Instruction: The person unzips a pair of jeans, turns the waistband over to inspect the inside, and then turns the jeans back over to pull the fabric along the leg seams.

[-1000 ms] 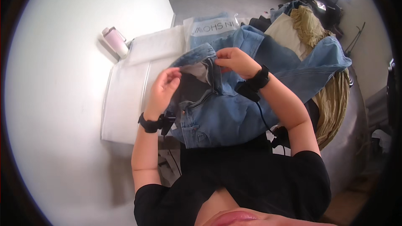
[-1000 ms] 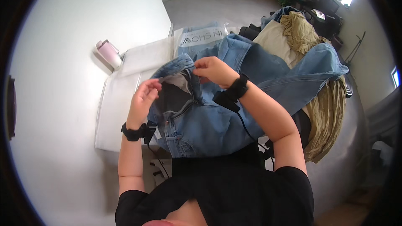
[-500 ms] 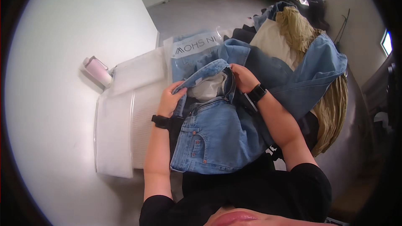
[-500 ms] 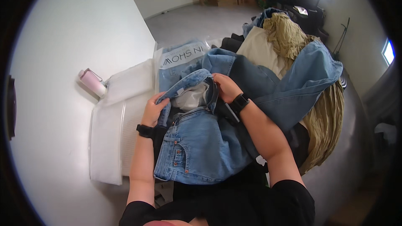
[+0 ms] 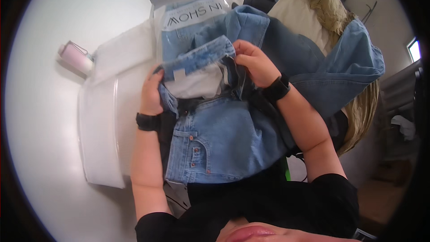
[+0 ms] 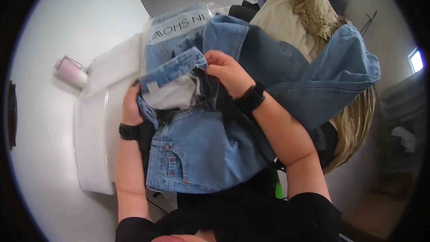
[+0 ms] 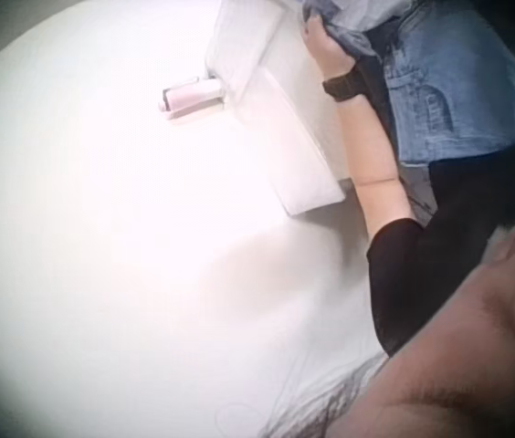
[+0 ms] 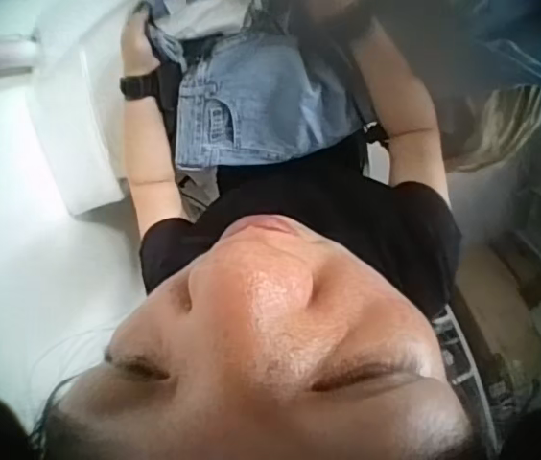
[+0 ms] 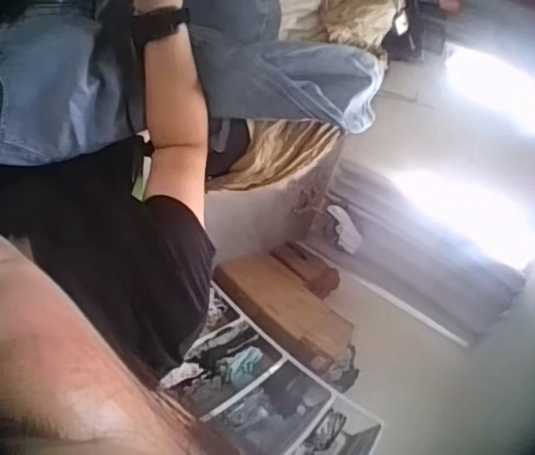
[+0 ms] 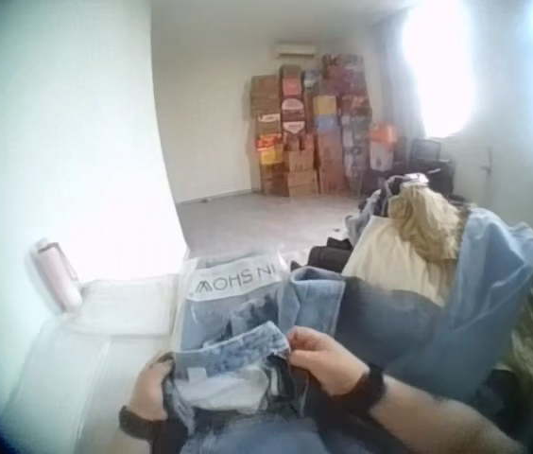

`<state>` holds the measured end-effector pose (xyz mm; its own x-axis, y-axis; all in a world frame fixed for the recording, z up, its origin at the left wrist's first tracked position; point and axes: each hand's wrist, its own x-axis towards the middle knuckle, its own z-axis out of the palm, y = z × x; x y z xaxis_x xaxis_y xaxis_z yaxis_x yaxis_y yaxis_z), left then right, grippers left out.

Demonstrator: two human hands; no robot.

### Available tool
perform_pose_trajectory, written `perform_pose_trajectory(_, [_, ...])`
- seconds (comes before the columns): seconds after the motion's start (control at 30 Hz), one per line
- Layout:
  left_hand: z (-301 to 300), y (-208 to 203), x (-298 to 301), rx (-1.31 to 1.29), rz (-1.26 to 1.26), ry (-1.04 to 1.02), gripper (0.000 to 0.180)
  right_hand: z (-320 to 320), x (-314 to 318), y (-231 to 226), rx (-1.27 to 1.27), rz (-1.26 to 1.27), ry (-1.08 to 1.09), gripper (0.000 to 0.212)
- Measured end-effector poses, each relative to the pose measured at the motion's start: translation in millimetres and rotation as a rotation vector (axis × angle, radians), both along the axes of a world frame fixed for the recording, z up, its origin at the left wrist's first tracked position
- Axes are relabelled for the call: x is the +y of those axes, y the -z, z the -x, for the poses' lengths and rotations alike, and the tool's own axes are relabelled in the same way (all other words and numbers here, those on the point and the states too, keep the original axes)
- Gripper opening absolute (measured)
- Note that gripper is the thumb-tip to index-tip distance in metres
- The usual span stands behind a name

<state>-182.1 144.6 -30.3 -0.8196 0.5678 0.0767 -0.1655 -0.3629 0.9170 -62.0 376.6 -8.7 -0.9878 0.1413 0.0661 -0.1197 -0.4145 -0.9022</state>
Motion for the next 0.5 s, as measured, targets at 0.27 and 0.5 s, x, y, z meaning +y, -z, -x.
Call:
perform_pose_trajectory(0.27, [-7.4,-10.5,5.2,-0.030,0.010,-0.003,0.029,3.5,6.5,14.6,-0.071,-0.520,0.232,0.016])
perform_pose_trajectory(0.5, [-11.3,-12.1,7.3,-0.049,-0.032,0.046,0.022,1.9,6.2,10.2,-0.081,-0.501,0.210,0.018])
